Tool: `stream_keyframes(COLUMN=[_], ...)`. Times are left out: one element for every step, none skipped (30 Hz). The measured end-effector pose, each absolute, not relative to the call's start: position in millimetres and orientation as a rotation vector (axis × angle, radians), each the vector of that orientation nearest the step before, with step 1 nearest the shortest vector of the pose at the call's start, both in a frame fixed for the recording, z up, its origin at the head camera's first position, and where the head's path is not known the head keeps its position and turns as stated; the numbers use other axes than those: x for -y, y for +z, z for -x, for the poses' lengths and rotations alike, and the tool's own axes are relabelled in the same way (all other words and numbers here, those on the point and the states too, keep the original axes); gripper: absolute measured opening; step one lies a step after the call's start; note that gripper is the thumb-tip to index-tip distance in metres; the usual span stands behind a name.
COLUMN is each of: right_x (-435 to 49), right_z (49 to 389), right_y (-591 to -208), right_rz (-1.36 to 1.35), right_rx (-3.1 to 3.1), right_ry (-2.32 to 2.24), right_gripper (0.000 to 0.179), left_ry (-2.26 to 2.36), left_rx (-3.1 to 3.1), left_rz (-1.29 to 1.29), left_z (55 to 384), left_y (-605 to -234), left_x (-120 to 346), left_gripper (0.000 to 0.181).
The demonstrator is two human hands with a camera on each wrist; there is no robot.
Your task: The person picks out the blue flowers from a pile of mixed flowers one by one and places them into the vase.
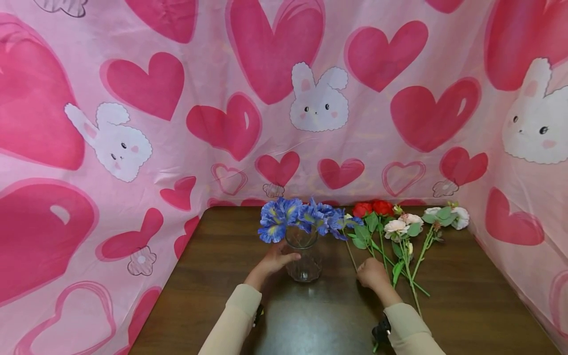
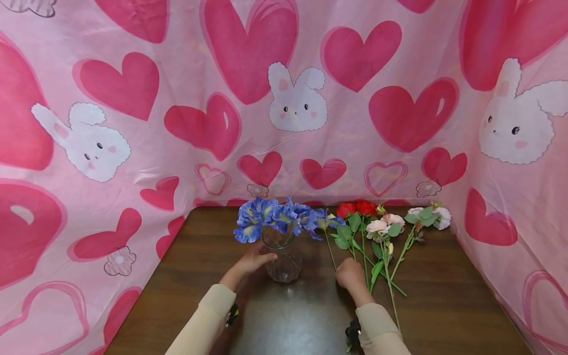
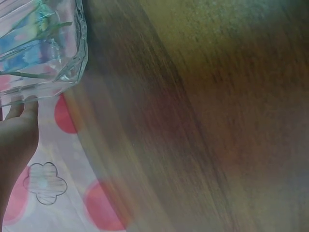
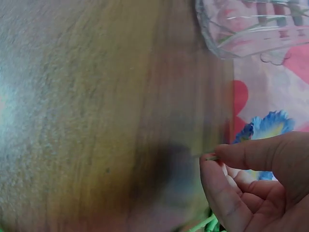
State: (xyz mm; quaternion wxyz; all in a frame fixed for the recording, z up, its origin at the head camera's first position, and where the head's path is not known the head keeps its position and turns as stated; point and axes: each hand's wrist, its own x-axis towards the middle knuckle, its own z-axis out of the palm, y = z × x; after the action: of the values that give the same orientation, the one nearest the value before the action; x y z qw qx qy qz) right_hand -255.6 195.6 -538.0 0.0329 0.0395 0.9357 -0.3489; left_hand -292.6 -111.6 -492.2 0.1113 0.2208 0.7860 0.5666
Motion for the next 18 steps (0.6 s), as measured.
stream_keyframes(right_x=[-196,-197,-197,-198,-199,-199,-200,-201,-201,-202,-202,-202,-203,-203,-203,-203,-203,-203], right_z=[255,255,255,254,254,254,253,253,253,253,253,253,253,253,252,252,251,251], right_y=[-537,-536,-535,-534,-533,-531,-529,-528,-526,-525,-523,-522,-521,-519,-518,-516,-515,-514], right_rz=[-0.119,-0.121,-0.119,-0.121,-0.113,-0.113,-0.115,-0.118,-0.121,-0.126,-0.129,-0.141,-0.145,-0.151,-0.161,-0.166,-0.177,-0.187], right_rx=[-2.87,-2.861,-2.859,-2.852,-2.854,-2.857,-2.859,-2.872,-2.882,-2.894,-2.91,-2.919,-2.928,-2.93,-2.928,-2.927,-2.917,-2.907], right_ry=[-1.093,-1.108,-1.123,-1.144,-1.159,-1.171,-1.187,-1.19,-1.199,-1.205,-1.206,-1.208,-1.216,-1.223,-1.231,-1.238,-1.247,-1.258], right_gripper=[0.04,0.038,0.035,0.031,0.026,0.021,0.015,0.011,0.008,0.006,0.004,0.003,0.002,0.002,0.003,0.003,0.004,0.004], left_ry=[1.664,1.669,1.674,1.678,1.688,1.697,1.705,1.714,1.721,1.725,1.731,1.733,1.733,1.734,1.735,1.731,1.731,1.733], left_rx=[-2.308,-2.301,-2.297,-2.298,-2.289,-2.28,-2.275,-2.267,-2.262,-2.255,-2.243,-2.242,-2.242,-2.238,-2.237,-2.24,-2.239,-2.235], left_rz=[-0.655,-0.661,-0.671,-0.684,-0.691,-0.695,-0.693,-0.685,-0.683,-0.673,-0.667,-0.66,-0.651,-0.651,-0.649,-0.644,-0.638,-0.63], left_z=[293,294,295,295,297,300,302,304,306,308,311,312,312,312,312,312,311,311], left_y=[-493,-494,-496,-496,-500,-503,-507,-510,-514,-516,-520,-521,-522,-522,-522,-521,-521,-521], left_x=[112,112,112,112,112,112,112,112,112,112,112,112,112,112,112,112,112,112], left_gripper=[0.059,0.059,0.059,0.059,0.06,0.06,0.06,0.061,0.06,0.06,0.061,0.061,0.061,0.061,0.062,0.062,0.062,0.062])
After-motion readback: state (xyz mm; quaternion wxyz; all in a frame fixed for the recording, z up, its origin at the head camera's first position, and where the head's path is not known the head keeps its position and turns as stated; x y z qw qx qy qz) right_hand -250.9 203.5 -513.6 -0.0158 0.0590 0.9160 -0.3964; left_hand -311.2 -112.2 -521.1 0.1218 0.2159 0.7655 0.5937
